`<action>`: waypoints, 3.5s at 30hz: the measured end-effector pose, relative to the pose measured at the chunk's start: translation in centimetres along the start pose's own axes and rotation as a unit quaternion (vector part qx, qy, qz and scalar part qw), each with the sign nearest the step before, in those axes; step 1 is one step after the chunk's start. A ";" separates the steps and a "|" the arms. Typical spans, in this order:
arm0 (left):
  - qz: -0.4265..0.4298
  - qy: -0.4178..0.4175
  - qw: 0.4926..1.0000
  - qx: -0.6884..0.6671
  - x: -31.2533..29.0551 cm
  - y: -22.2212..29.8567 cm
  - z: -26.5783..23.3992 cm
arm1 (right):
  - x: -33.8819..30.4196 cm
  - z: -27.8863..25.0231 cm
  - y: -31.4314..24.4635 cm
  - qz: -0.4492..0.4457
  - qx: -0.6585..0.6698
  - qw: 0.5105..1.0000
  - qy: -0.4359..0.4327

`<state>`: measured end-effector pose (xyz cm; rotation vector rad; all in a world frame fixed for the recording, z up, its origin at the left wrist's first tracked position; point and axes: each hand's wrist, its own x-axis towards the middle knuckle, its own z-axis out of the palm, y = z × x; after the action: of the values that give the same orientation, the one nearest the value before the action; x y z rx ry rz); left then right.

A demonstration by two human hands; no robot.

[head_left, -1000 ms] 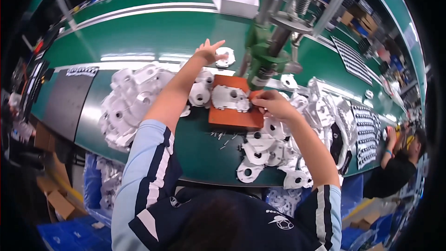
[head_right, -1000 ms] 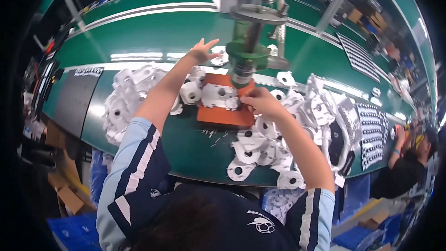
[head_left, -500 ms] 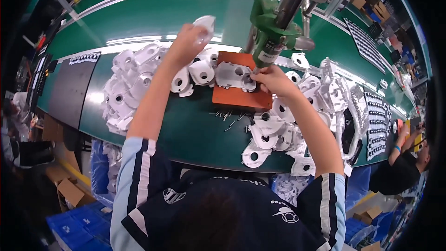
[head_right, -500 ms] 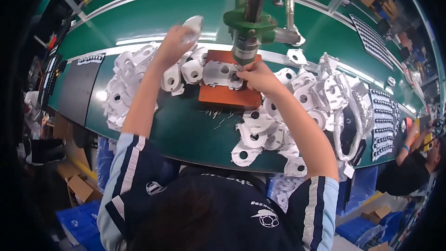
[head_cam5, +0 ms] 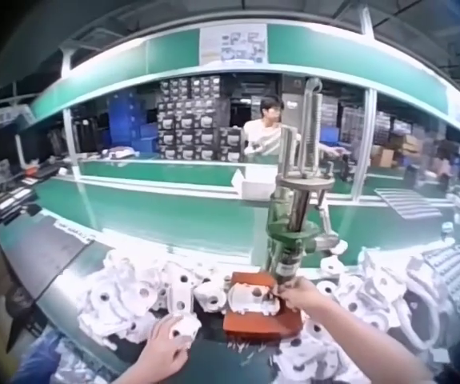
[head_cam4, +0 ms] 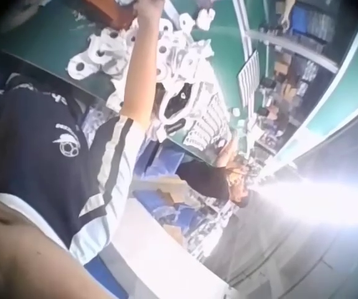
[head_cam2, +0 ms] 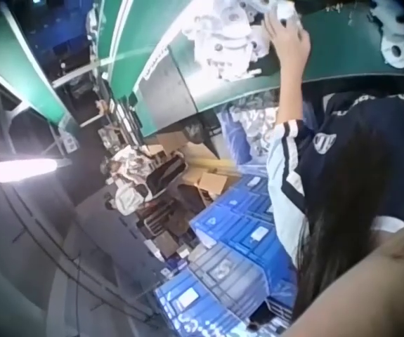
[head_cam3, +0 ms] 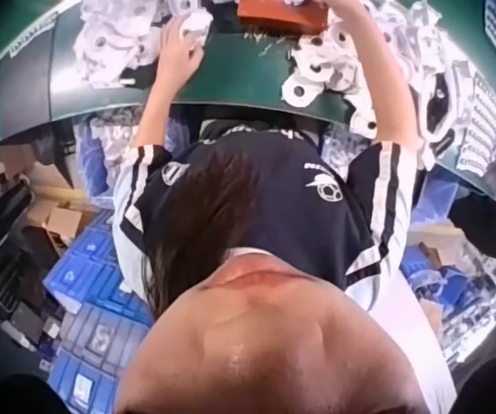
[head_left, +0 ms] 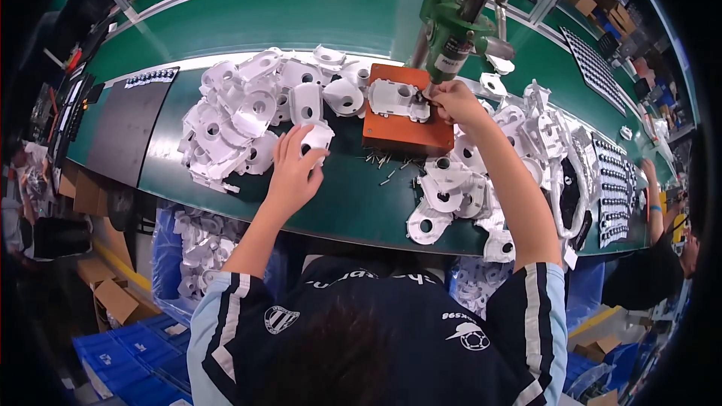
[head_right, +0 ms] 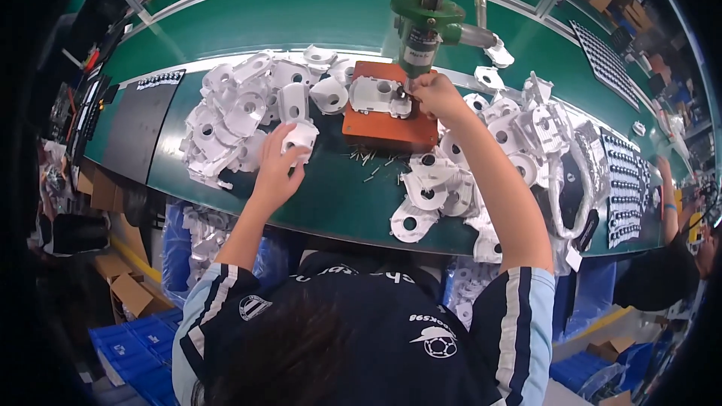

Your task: Assembling white plastic components using a manual press tool on an assembly line.

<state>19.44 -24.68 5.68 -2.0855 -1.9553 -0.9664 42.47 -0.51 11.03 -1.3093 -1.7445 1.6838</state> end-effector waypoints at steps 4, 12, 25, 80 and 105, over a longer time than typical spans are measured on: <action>0.046 0.021 0.990 -0.128 4.6 3.6 1.4 | 0.3 0.1 -0.8 0.032 -0.063 0.996 -0.048; 0.036 -0.066 0.997 -0.035 12.0 6.3 7.6 | 1.2 -0.5 0.5 -0.027 -0.145 0.989 0.023; 0.065 -0.053 0.991 -0.101 11.5 5.3 7.6 | -9.6 7.9 5.1 -0.380 -0.674 0.634 -0.009; 0.065 -0.031 0.994 -0.084 11.8 4.9 7.5 | -1.3 2.0 2.7 -0.213 -0.102 0.961 0.145; 0.050 -0.052 0.994 -0.085 12.0 5.2 7.2 | -1.7 0.9 3.0 -0.218 -0.068 0.972 0.059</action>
<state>26.40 -11.65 7.96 -2.3463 -1.8518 -1.0575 43.60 -2.86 8.59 -0.9605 -1.9290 1.2382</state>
